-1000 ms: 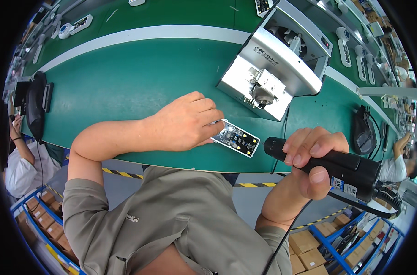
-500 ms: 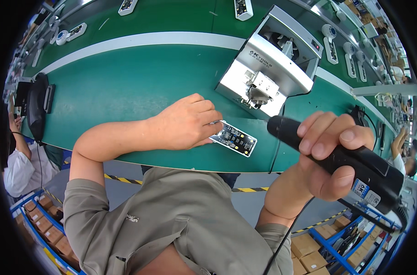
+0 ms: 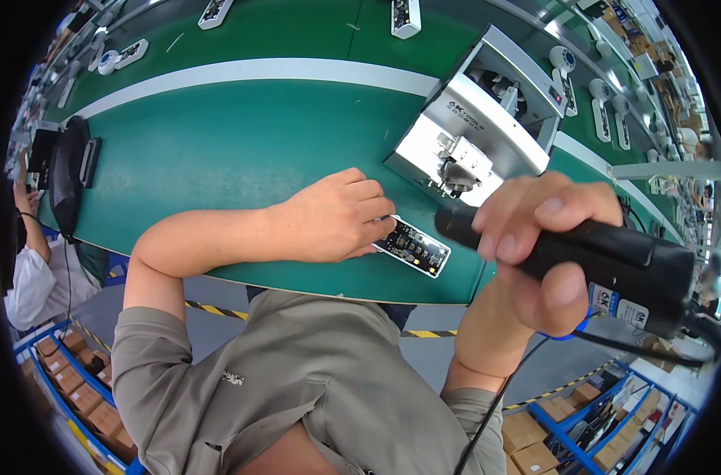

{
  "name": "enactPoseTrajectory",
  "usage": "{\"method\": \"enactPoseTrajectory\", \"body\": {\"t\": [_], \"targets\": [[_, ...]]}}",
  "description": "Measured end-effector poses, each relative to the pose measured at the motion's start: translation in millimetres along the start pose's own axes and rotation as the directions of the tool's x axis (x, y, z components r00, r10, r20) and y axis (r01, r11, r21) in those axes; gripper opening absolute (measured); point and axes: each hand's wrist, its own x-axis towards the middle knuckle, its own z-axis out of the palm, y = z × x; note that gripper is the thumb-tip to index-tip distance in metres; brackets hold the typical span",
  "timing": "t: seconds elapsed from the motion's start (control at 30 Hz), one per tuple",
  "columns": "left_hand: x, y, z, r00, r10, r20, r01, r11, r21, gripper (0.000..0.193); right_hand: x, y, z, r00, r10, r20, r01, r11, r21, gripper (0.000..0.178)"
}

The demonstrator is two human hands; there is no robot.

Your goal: The person is assembling and testing circuit boards at a manual assembly station using an electric screwdriver.

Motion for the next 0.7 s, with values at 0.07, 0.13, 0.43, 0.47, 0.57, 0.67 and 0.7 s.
{"method": "enactPoseTrajectory", "body": {"t": [0.07,0.13,0.43,0.47,0.57,0.67,0.7], "targets": [[0.3,0.7,1.7,1.000,-0.009,-0.004,0.009,1.000,0.001,0.030,-7.2,1.1,2.2,0.998,0.062,-0.005,-0.061,0.995,0.077,0.034],[1.6,0.3,-0.4,1.000,-0.005,-0.006,0.005,1.000,0.003,0.030,-20.5,7.2,3.6,0.996,0.088,0.016,-0.089,0.990,0.105,0.035],[0.9,0.3,-1.5,1.000,-0.008,-0.002,0.008,1.000,-0.006,0.030,-34.6,17.1,12.4,0.989,0.144,0.015,-0.144,0.976,0.160,0.037],[0.9,0.4,-2.2,1.000,-0.008,0.001,0.008,1.000,-0.004,0.029,-35.1,17.7,13.7,0.989,0.147,0.010,-0.147,0.977,0.152,0.036],[0.2,0.3,-2.2,1.000,-0.013,0.006,0.013,1.000,-0.002,0.029,-35.5,19.6,17.1,0.987,0.158,0.000,-0.156,0.978,0.139,0.036],[0.4,0.0,0.0,1.000,-0.010,-0.012,0.010,1.000,-0.008,0.029,-34.4,20.0,20.7,0.987,0.158,0.021,-0.160,0.976,0.146,0.035],[0.3,0.3,0.5,1.000,-0.008,-0.018,0.008,1.000,-0.009,0.029,-34.5,20.1,21.5,0.987,0.157,0.027,-0.159,0.976,0.147,0.035]]}}
